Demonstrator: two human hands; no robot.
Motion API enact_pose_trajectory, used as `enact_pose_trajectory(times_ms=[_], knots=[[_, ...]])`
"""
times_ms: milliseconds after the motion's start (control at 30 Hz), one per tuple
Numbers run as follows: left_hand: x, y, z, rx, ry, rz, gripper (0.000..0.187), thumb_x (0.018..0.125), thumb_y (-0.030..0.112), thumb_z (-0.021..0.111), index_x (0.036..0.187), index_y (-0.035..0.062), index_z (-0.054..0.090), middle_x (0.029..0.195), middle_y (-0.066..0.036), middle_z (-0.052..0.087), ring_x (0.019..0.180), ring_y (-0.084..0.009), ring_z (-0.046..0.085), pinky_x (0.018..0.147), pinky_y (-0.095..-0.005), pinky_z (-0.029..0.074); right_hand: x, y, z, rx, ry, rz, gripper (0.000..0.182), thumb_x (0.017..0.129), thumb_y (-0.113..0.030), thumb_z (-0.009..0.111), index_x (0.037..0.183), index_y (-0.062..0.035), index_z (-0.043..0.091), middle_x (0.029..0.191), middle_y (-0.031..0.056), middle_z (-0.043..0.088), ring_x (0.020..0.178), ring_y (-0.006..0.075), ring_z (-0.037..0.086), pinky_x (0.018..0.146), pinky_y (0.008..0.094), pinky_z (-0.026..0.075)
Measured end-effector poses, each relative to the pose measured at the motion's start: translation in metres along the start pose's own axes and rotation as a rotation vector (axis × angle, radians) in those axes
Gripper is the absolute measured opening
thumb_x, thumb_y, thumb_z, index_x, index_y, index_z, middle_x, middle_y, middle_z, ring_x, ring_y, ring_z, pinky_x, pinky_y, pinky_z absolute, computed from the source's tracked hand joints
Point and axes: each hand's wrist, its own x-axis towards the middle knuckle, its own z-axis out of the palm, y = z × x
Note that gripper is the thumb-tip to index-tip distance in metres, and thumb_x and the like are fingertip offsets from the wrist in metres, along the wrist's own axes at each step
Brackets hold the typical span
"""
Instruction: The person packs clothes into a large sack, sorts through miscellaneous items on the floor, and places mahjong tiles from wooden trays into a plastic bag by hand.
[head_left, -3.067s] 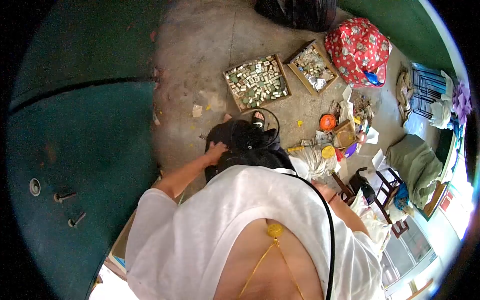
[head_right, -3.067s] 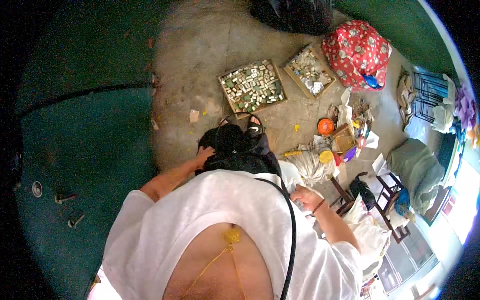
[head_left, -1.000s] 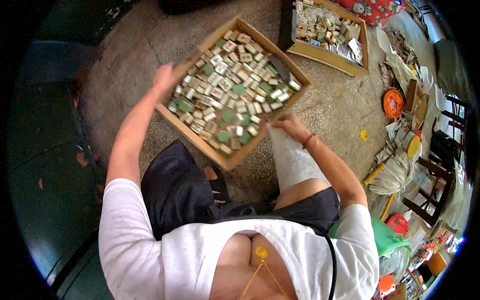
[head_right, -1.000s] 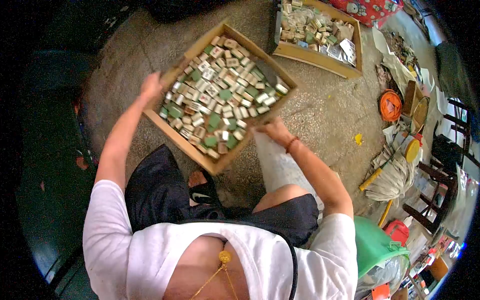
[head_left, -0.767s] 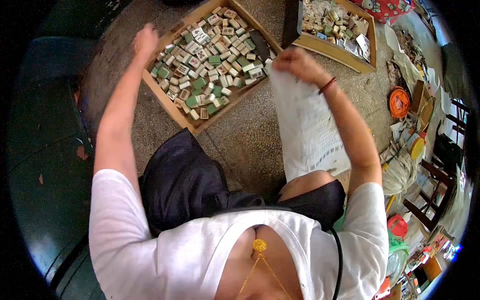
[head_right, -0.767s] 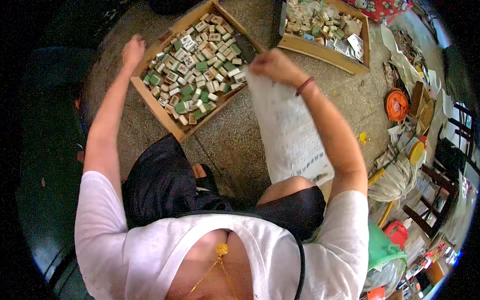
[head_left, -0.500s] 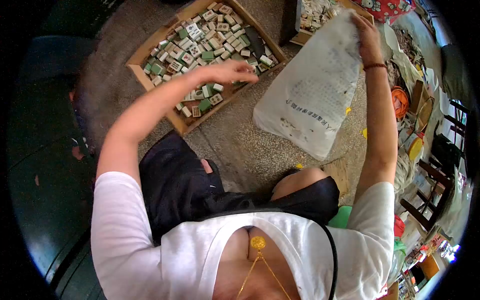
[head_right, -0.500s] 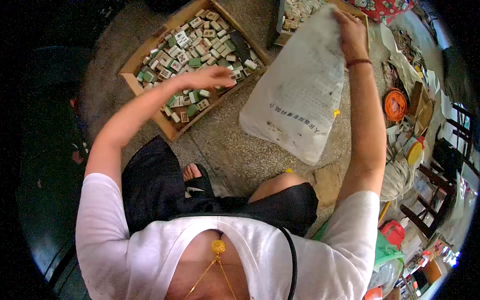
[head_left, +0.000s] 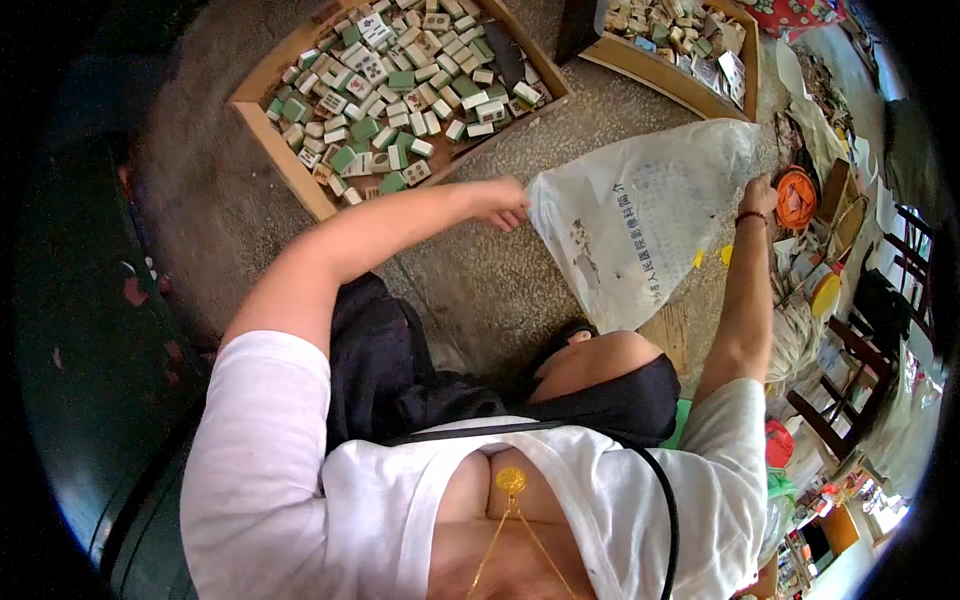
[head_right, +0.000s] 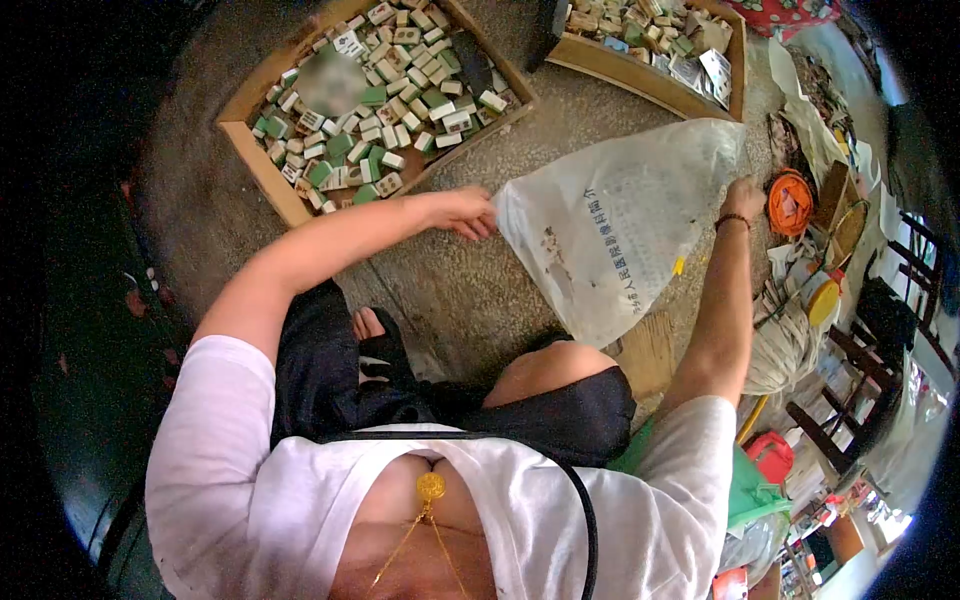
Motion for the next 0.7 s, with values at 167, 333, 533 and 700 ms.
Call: enact_pose_trajectory(times_ms=[167,333,533,700], knots=[[0.020,0.009,0.028,-0.229,0.079,0.118,0.028,0.081,0.013,0.050,0.103,-0.0029,0.046,0.086,-0.014,0.057,0.072,-0.0241,0.059,0.065,-0.0354,0.050,-0.142,-0.038,-0.048,0.269,-0.761,-0.787,0.029,0.076,-0.019,0.059,0.098,-0.0013,0.053,0.093,0.0134,0.057,0.084,0.0288,0.053,0.074,0.0354,0.043],[0.001,0.054,0.041,-0.313,0.109,0.200,0.021,0.082,0.013,0.051,0.097,-0.0014,0.049,0.083,-0.012,0.057,0.069,-0.0212,0.059,0.059,-0.0332,0.051,-0.285,-0.020,-0.065,-0.201,-0.941,-1.076,0.046,0.068,-0.021,0.066,0.105,-0.0017,0.048,0.087,0.0169,0.055,0.078,0.0339,0.054,0.071,0.0397,0.044],[-0.013,0.066,0.034,-0.077,0.439,0.612,0.063,0.073,0.038,0.064,0.114,-0.0004,0.036,0.105,-0.012,0.049,0.087,-0.0178,0.053,0.066,-0.0319,0.048,-0.243,-0.034,-0.020,0.140,-1.212,-0.280,0.021,0.081,-0.017,0.052,0.080,0.0037,0.056,0.069,0.0077,0.057,0.055,0.0178,0.051,0.049,0.0295,0.040],[-0.004,0.053,0.021,0.326,0.516,0.925,0.105,0.059,0.051,0.072,0.129,-0.0027,0.014,0.121,-0.018,0.032,0.108,-0.0262,0.039,0.088,-0.0371,0.038,-0.235,-0.072,-0.007,0.523,-1.374,0.193,0.026,0.086,-0.021,0.047,0.084,0.0030,0.056,0.073,0.0037,0.056,0.060,0.0127,0.049,0.054,0.0260,0.040]])
